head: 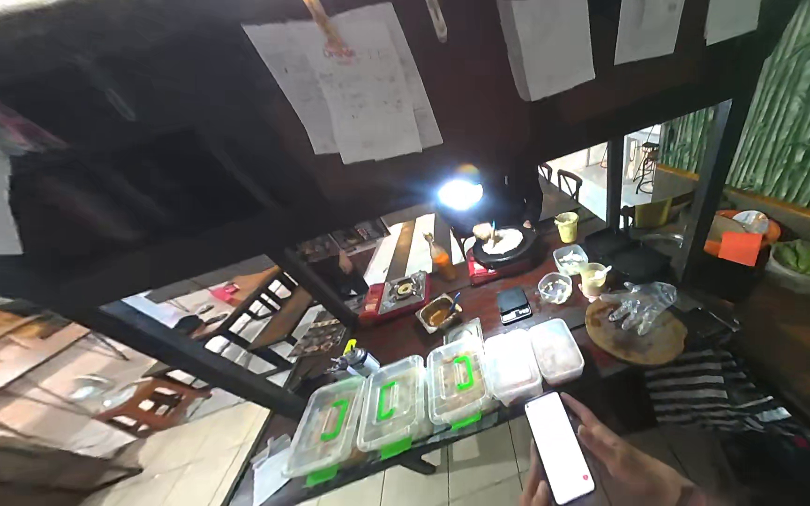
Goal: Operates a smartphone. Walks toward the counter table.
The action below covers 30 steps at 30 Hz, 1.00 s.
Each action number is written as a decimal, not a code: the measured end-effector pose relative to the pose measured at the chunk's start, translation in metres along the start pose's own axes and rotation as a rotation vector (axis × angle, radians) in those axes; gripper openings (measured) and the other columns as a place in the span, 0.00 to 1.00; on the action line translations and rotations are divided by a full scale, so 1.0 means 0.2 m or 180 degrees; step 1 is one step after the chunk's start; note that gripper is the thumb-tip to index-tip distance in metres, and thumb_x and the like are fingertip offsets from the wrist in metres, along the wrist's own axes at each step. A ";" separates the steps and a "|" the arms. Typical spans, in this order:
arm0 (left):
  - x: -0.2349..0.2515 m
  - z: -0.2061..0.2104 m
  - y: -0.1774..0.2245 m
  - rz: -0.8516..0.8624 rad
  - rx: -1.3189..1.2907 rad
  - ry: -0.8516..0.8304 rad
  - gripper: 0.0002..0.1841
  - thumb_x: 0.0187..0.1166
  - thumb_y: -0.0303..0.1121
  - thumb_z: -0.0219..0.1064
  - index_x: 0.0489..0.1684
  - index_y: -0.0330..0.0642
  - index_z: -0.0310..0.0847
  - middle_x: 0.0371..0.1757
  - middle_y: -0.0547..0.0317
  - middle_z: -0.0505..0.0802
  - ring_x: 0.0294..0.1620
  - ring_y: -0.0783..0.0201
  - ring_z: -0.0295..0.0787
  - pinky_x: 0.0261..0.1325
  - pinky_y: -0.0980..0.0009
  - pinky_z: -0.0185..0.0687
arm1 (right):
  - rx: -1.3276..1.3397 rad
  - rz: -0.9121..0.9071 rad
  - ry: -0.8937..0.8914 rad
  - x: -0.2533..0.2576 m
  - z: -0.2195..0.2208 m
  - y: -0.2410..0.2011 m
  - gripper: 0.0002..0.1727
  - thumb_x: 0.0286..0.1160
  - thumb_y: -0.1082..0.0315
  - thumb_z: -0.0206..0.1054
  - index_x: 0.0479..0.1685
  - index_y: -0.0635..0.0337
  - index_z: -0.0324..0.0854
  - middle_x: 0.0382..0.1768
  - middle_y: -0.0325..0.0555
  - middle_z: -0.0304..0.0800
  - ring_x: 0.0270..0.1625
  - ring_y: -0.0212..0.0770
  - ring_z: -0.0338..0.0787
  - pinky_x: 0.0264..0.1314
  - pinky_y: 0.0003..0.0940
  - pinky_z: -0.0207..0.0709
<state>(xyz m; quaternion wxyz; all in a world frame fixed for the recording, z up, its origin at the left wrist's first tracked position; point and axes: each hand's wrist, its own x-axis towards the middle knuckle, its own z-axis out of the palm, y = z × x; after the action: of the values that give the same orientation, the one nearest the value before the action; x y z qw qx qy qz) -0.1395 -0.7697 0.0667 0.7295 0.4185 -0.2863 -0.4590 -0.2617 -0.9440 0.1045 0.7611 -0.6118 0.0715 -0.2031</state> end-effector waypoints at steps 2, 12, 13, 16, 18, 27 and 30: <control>0.03 0.02 0.04 0.0054 0.0040 0.0071 0.45 0.83 0.54 0.61 0.97 0.45 0.42 0.85 0.41 0.74 0.69 0.44 0.87 0.55 0.44 0.92 | -0.0310 -0.0314 0.0148 0.04 -0.01 -0.04 0.47 0.88 0.40 0.54 0.96 0.58 0.40 0.89 0.52 0.62 0.86 0.47 0.71 0.85 0.49 0.72; 0.06 0.13 0.04 0.0459 0.0148 0.0454 0.44 0.84 0.48 0.56 0.95 0.33 0.39 0.84 0.38 0.74 0.65 0.45 0.90 0.51 0.47 0.94 | -0.2652 -0.0977 0.0404 0.05 -0.14 -0.13 0.30 0.88 0.50 0.57 0.86 0.50 0.69 0.87 0.42 0.68 0.91 0.43 0.62 0.91 0.53 0.62; 0.05 0.13 0.03 0.0475 0.0117 0.0487 0.43 0.83 0.47 0.56 0.95 0.33 0.40 0.83 0.38 0.75 0.64 0.45 0.90 0.51 0.47 0.94 | -0.2800 -0.1086 0.0356 0.05 -0.15 -0.12 0.29 0.88 0.50 0.58 0.84 0.49 0.72 0.85 0.41 0.71 0.91 0.44 0.63 0.91 0.55 0.61; 0.02 0.15 0.00 0.0499 0.0125 0.0574 0.41 0.84 0.45 0.53 0.95 0.34 0.42 0.81 0.37 0.78 0.62 0.45 0.91 0.50 0.47 0.94 | -0.3123 -0.1360 0.0179 0.06 -0.16 -0.09 0.25 0.87 0.50 0.58 0.79 0.45 0.78 0.83 0.38 0.74 0.90 0.47 0.62 0.91 0.58 0.58; 0.00 0.16 -0.03 0.0502 0.0152 0.0685 0.40 0.83 0.44 0.53 0.95 0.35 0.44 0.79 0.38 0.79 0.60 0.46 0.92 0.49 0.48 0.94 | -0.3217 -0.1486 0.0058 0.06 -0.15 -0.07 0.22 0.86 0.51 0.60 0.75 0.43 0.83 0.84 0.39 0.72 0.92 0.50 0.59 0.91 0.59 0.55; -0.06 0.22 -0.07 0.0677 0.0161 0.0953 0.38 0.83 0.46 0.55 0.94 0.43 0.52 0.76 0.44 0.83 0.57 0.50 0.93 0.49 0.50 0.95 | -0.3356 -0.2001 -0.0288 0.01 -0.18 -0.03 0.14 0.84 0.54 0.62 0.55 0.42 0.93 0.83 0.42 0.73 0.91 0.55 0.58 0.93 0.62 0.46; -0.06 0.24 -0.07 0.0684 0.0136 0.1028 0.38 0.82 0.45 0.56 0.94 0.44 0.52 0.75 0.44 0.84 0.57 0.51 0.93 0.49 0.51 0.95 | -0.3284 -0.2136 -0.0442 -0.02 -0.20 -0.01 0.13 0.83 0.55 0.63 0.50 0.42 0.95 0.81 0.42 0.76 0.89 0.55 0.60 0.92 0.62 0.46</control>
<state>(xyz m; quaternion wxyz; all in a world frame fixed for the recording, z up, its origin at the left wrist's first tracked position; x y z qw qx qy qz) -0.1883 -0.7775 0.0774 0.8017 0.4692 -0.2183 -0.2992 -0.2810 -0.9785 0.0963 0.2648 -0.9019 -0.0856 -0.3304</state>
